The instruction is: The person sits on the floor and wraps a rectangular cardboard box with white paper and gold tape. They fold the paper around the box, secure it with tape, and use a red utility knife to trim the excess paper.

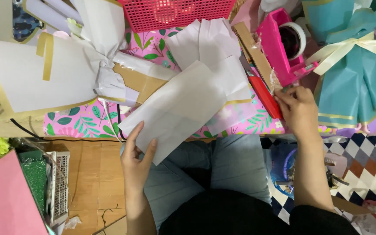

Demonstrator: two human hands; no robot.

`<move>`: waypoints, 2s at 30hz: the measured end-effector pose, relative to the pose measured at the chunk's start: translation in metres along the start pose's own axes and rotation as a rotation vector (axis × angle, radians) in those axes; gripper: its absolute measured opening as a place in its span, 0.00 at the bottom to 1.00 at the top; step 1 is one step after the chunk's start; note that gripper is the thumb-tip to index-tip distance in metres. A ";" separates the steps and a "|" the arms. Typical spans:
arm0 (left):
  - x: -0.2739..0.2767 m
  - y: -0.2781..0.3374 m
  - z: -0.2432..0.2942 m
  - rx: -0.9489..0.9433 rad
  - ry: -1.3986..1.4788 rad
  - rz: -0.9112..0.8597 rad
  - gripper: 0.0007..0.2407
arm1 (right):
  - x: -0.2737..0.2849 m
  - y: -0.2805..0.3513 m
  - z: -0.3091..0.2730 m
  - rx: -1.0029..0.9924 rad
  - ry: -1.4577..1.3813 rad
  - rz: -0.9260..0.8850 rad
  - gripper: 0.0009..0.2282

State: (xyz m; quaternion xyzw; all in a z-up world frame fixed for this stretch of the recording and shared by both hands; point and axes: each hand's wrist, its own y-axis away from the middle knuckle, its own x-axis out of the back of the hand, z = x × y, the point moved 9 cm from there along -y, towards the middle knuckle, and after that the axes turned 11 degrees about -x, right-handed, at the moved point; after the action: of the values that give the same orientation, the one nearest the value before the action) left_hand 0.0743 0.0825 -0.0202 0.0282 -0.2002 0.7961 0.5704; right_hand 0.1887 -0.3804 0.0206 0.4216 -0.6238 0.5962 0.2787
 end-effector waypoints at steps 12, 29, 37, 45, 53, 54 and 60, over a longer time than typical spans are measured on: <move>0.000 -0.009 0.047 -0.066 -0.045 -0.061 0.20 | 0.061 -0.019 -0.003 -0.426 -0.838 -0.065 0.07; -0.007 -0.008 0.045 -0.011 -0.013 -0.089 0.19 | 0.012 -0.010 -0.016 0.043 -0.153 -0.035 0.09; -0.011 -0.006 0.044 0.000 -0.013 -0.099 0.19 | 0.011 -0.012 -0.019 -0.018 -0.192 -0.055 0.03; -0.009 -0.004 0.044 0.022 -0.029 -0.110 0.20 | 0.002 -0.003 0.000 0.037 -0.104 -0.112 0.08; -0.010 -0.002 0.045 0.093 0.093 -0.127 0.20 | 0.044 -0.003 -0.025 0.019 -0.344 -0.065 0.03; -0.010 -0.001 0.046 0.121 0.127 -0.144 0.21 | 0.055 0.000 -0.023 0.002 -0.401 0.062 0.02; -0.005 0.000 0.013 0.125 0.735 0.123 0.23 | 0.042 -0.001 -0.134 0.183 -0.730 -0.082 0.24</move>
State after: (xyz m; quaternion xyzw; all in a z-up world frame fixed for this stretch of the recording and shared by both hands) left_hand 0.0739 0.0735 -0.0094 -0.2368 0.0656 0.7964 0.5526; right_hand 0.1483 -0.2575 0.0744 0.6540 -0.6087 0.4486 0.0229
